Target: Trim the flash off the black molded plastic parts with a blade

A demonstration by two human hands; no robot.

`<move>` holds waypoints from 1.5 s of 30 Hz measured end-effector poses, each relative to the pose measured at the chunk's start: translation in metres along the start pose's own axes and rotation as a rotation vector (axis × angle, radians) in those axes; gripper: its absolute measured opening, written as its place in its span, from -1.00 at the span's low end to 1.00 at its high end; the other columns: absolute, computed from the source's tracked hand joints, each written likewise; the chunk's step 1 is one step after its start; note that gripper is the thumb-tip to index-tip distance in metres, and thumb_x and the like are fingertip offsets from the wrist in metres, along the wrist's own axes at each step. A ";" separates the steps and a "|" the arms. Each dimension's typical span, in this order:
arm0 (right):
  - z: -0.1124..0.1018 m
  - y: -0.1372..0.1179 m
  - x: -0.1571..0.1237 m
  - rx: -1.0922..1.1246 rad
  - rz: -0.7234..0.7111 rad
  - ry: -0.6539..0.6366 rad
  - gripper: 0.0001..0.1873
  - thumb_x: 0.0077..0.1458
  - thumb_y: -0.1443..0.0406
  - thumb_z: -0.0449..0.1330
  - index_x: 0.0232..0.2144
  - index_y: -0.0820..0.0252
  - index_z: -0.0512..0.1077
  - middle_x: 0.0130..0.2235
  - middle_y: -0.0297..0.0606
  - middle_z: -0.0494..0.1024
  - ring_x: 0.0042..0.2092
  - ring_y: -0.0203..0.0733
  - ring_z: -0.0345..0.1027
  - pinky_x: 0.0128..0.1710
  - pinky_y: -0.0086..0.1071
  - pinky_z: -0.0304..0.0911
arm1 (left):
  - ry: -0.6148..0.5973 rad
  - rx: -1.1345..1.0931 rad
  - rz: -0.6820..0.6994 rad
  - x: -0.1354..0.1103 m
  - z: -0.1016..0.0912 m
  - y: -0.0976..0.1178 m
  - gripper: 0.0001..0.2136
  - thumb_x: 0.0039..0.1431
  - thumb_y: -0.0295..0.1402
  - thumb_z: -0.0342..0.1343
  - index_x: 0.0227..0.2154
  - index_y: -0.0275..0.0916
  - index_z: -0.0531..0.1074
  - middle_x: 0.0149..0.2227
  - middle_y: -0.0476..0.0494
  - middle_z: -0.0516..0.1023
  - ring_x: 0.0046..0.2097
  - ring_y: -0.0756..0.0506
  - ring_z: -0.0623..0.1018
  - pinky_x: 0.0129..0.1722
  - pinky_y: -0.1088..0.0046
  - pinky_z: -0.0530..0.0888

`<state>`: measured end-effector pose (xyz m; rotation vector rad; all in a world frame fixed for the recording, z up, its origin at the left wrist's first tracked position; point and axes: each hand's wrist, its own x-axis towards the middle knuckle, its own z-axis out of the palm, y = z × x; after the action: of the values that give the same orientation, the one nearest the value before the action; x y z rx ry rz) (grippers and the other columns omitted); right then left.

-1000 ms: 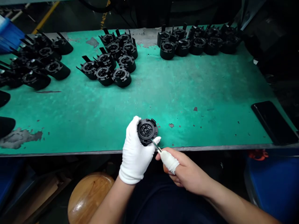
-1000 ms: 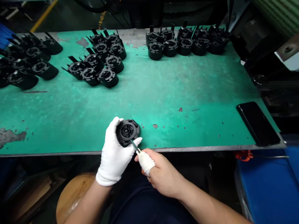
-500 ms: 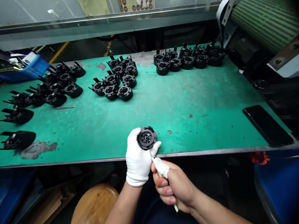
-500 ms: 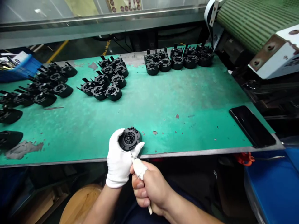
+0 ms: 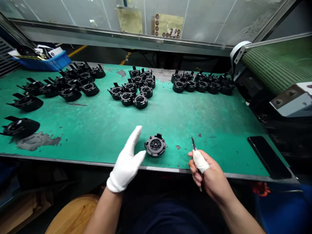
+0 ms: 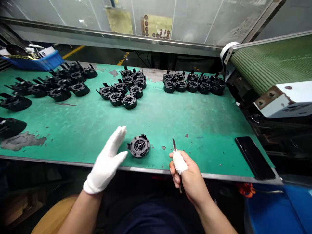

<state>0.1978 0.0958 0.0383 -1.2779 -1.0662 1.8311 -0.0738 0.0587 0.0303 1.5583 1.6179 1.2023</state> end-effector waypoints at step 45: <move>-0.026 -0.039 0.079 -1.534 -0.481 -0.145 -0.56 0.31 0.25 0.04 0.18 -0.03 0.42 -0.10 -0.17 0.62 -0.14 -0.07 0.50 -0.22 -0.30 0.31 | 0.227 0.213 -0.108 0.011 0.067 0.004 -0.23 -0.02 -0.17 0.35 0.25 -0.21 0.19 0.17 -0.30 0.43 0.18 -0.27 0.48 0.24 0.11 0.40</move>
<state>0.2001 0.1880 0.0354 -1.3353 -2.7621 0.5140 -0.0147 0.0829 0.0072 1.4797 2.0077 1.2164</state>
